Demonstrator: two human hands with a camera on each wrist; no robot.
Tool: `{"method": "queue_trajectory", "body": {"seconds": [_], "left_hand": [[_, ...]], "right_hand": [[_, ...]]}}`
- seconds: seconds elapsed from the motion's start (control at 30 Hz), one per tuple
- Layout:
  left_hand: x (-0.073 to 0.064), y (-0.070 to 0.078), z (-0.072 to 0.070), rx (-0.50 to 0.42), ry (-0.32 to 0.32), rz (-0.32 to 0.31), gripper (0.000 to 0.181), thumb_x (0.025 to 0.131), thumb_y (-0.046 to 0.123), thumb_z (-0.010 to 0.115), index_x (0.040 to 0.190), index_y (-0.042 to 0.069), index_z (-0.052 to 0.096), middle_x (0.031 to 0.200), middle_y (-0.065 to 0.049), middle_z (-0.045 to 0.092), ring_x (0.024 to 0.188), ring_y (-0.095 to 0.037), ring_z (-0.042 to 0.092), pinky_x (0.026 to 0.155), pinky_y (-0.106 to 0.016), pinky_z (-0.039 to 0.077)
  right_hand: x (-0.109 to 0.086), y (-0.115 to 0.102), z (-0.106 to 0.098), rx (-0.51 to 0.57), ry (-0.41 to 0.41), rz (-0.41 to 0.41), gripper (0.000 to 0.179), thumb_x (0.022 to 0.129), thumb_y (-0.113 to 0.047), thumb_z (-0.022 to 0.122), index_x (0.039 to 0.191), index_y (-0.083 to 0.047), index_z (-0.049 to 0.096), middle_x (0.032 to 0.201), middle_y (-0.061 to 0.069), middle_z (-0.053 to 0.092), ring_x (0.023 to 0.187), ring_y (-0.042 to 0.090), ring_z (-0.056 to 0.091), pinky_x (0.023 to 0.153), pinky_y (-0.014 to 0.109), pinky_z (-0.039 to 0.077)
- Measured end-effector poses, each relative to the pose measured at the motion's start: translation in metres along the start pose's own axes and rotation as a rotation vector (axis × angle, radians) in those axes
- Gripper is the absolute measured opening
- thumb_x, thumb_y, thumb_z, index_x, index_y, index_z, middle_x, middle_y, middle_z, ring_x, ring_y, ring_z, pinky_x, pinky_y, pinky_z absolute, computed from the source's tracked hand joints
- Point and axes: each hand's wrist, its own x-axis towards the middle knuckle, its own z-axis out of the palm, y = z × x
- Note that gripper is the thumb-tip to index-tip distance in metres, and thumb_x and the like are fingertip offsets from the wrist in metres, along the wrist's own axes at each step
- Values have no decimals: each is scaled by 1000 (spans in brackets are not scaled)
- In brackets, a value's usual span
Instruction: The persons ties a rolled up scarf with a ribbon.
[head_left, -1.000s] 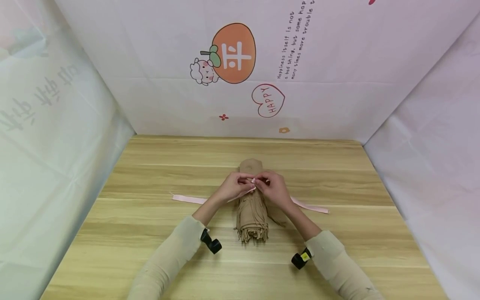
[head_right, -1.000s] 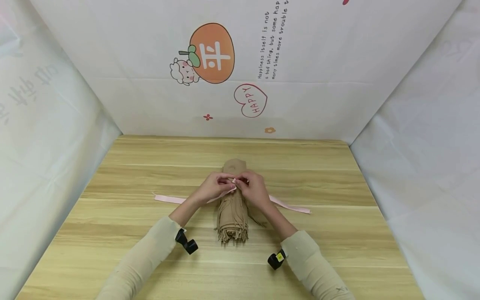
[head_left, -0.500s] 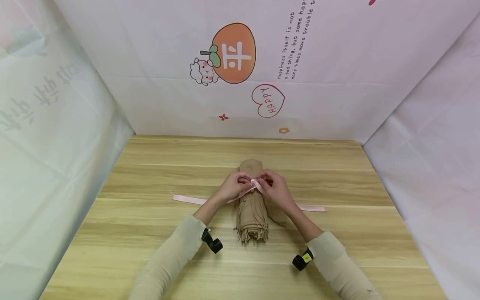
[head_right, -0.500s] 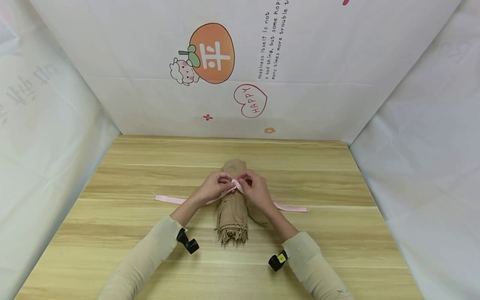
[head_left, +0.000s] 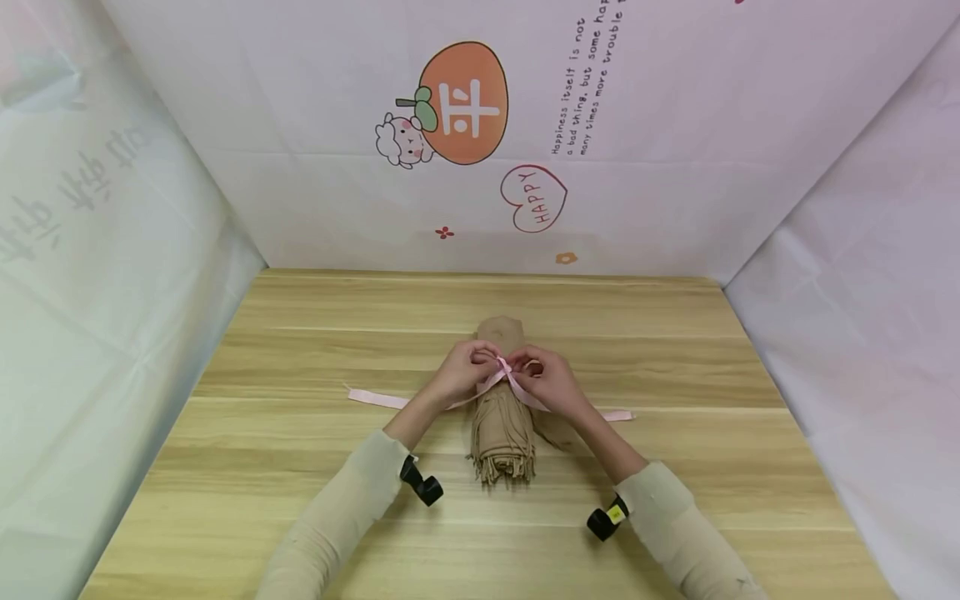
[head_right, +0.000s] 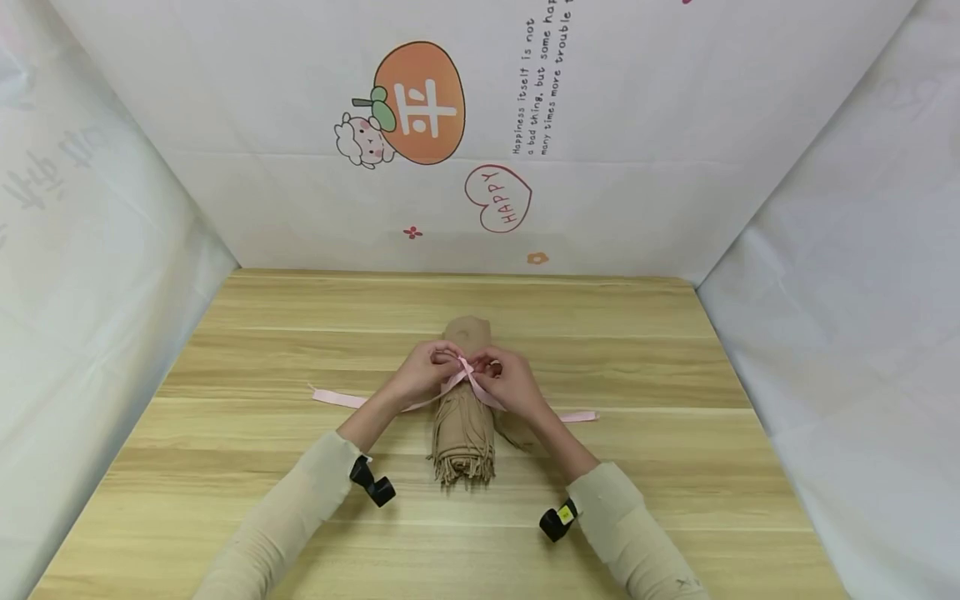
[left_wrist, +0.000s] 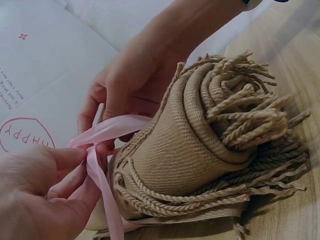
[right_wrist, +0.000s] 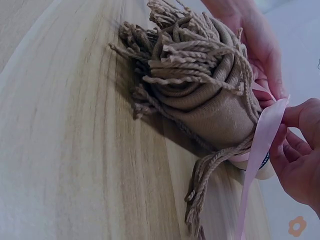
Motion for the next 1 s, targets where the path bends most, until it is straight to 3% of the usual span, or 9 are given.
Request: {"method": "queue_trajectory", "body": {"seconds": [0.1, 0.33, 0.5, 0.63, 0.77, 0.87, 1.0], "left_hand": [[-1, 1, -2, -1, -3, 5, 16, 96, -3, 57, 110, -7, 63, 102, -20, 71, 81, -6, 65, 70, -20, 53], [-2, 4, -2, -14, -7, -15, 22, 100, -1, 50, 114, -10, 64, 105, -27, 71, 76, -5, 66, 69, -19, 55], [-3, 6, 1, -62, -5, -26, 25, 101, 0, 46, 114, -13, 62, 103, -24, 71, 77, -6, 65, 69, -18, 54], [-3, 5, 2, -71, 5, -32, 23, 101, 1, 47, 113, -12, 62, 97, -16, 71, 77, -6, 63, 68, -19, 52], [-3, 4, 4, -44, 20, -31, 20, 101, 2, 51, 112, -11, 62, 97, -15, 69, 78, -7, 61, 69, -19, 51], [-2, 3, 6, -16, 28, -33, 21, 100, 1, 52, 112, -11, 63, 102, -19, 68, 81, -7, 61, 71, -19, 52], [-2, 1, 7, 31, 53, -21, 22, 98, 1, 51, 112, -9, 65, 101, -19, 68, 81, -8, 60, 69, -18, 50]], "right_hand": [[2, 1, 1, -45, 17, -47, 17, 86, 5, 72, 102, -1, 73, 92, 15, 73, 75, 14, 63, 65, 19, 51], [4, 5, 3, -160, 85, -249, 11, 84, 4, 74, 93, -2, 74, 87, 10, 73, 68, 13, 63, 59, 22, 54], [2, 7, 7, -181, 128, -286, 5, 87, -1, 73, 91, -2, 72, 85, 8, 70, 68, 11, 60, 57, 22, 53], [2, 8, 11, -61, 139, -205, 2, 91, -3, 67, 92, -1, 69, 91, 11, 69, 78, 18, 62, 59, 21, 52], [2, 8, 14, 152, 168, -27, 4, 96, -1, 59, 95, 0, 62, 97, 7, 67, 91, 17, 64, 67, 19, 53], [1, 7, 16, 307, 198, 72, 6, 98, 1, 54, 100, 6, 57, 93, 3, 66, 84, 9, 63, 67, 17, 51], [1, 8, 17, 397, 177, 86, 18, 99, 4, 52, 115, 11, 57, 90, 6, 65, 70, 5, 57, 60, 16, 47]]}}
